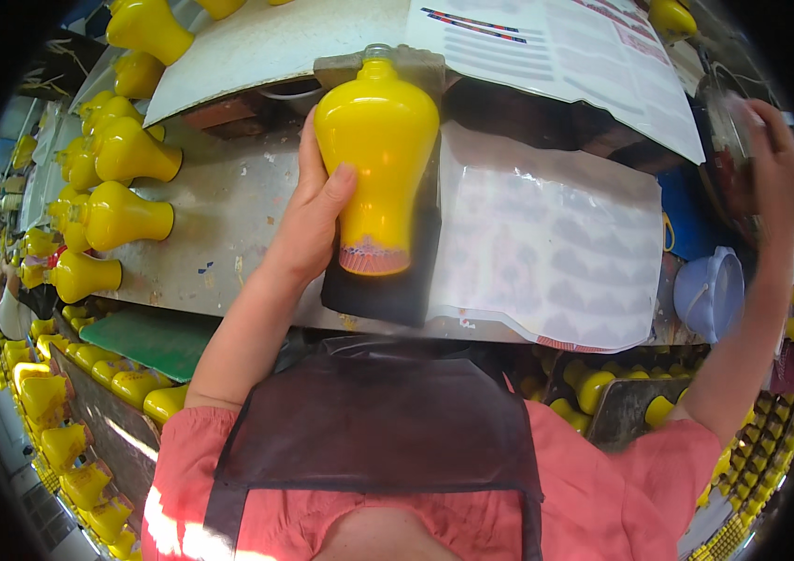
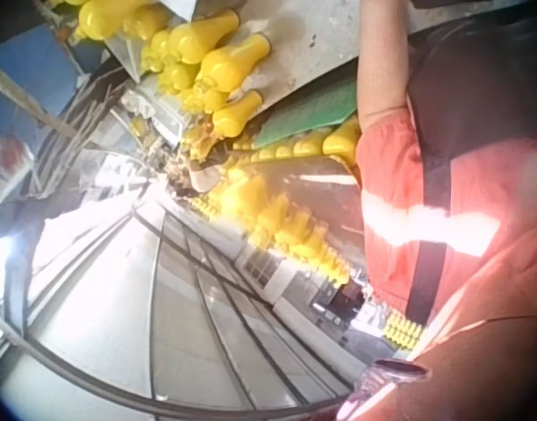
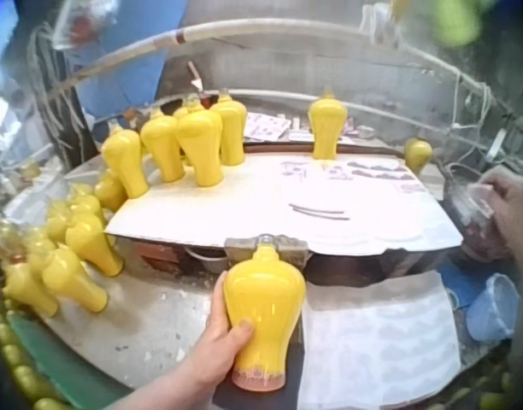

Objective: The person applies decorative stickers to yellow ceramic vases on a metal workbench. They peel each sticker from a backing sheet, position it on the vase, and smooth it down with their fingers. The person handles the vases one at a time, rotating them to align the label before placing them back on the bench.

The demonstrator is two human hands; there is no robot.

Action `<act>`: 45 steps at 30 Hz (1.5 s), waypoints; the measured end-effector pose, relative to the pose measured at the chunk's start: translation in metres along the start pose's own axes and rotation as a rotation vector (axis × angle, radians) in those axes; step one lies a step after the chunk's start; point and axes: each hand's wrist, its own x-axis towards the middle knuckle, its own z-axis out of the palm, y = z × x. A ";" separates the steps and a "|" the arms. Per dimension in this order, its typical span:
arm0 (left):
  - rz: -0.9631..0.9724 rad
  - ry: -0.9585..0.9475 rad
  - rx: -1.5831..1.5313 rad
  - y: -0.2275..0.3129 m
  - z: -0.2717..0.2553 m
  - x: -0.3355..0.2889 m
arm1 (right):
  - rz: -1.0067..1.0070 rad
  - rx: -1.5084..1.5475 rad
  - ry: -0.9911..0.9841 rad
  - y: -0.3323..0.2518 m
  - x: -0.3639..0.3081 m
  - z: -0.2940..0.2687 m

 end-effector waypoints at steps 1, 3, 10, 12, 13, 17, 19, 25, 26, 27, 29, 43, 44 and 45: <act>-0.016 -0.024 -0.032 0.000 -0.001 0.001 | 0.019 0.188 -0.087 -0.050 -0.026 0.005; -0.055 -0.062 -0.089 0.002 -0.004 0.001 | -0.060 0.538 -0.186 -0.140 -0.070 0.011; -0.139 -0.028 -0.371 0.012 -0.001 0.006 | -0.267 1.041 -0.507 -0.330 -0.124 0.011; -0.120 -0.038 -0.450 0.013 0.001 0.005 | -0.109 1.112 -0.621 -0.354 -0.126 0.023; -0.085 -0.055 -0.443 0.013 0.002 0.000 | 0.011 1.072 -0.698 -0.360 -0.127 0.031; 0.024 -0.027 0.028 0.009 0.001 -0.006 | -0.025 1.039 -0.515 -0.368 -0.129 0.054; 0.026 0.007 0.119 0.005 0.001 -0.003 | -0.120 1.004 -0.385 -0.368 -0.129 0.060; 0.070 0.068 0.142 -0.005 0.002 -0.002 | -0.178 0.775 -0.220 -0.381 -0.105 0.066; 0.068 0.086 0.141 -0.006 0.002 -0.002 | -0.050 0.830 -0.313 -0.382 -0.095 0.067; 0.073 0.092 0.133 -0.006 0.001 -0.003 | 0.076 0.928 -0.343 -0.381 -0.089 0.067; 0.078 0.103 0.120 -0.004 0.000 -0.004 | 0.301 1.033 -0.426 -0.378 -0.082 0.065; 0.062 0.076 0.275 -0.006 -0.006 -0.004 | 0.121 0.810 -0.425 -0.380 -0.103 0.081; 0.056 0.067 0.189 -0.009 -0.005 -0.004 | 0.117 0.811 -0.423 -0.381 -0.102 0.081; 0.077 0.057 0.191 -0.010 -0.006 -0.004 | 0.113 0.811 -0.421 -0.380 -0.102 0.080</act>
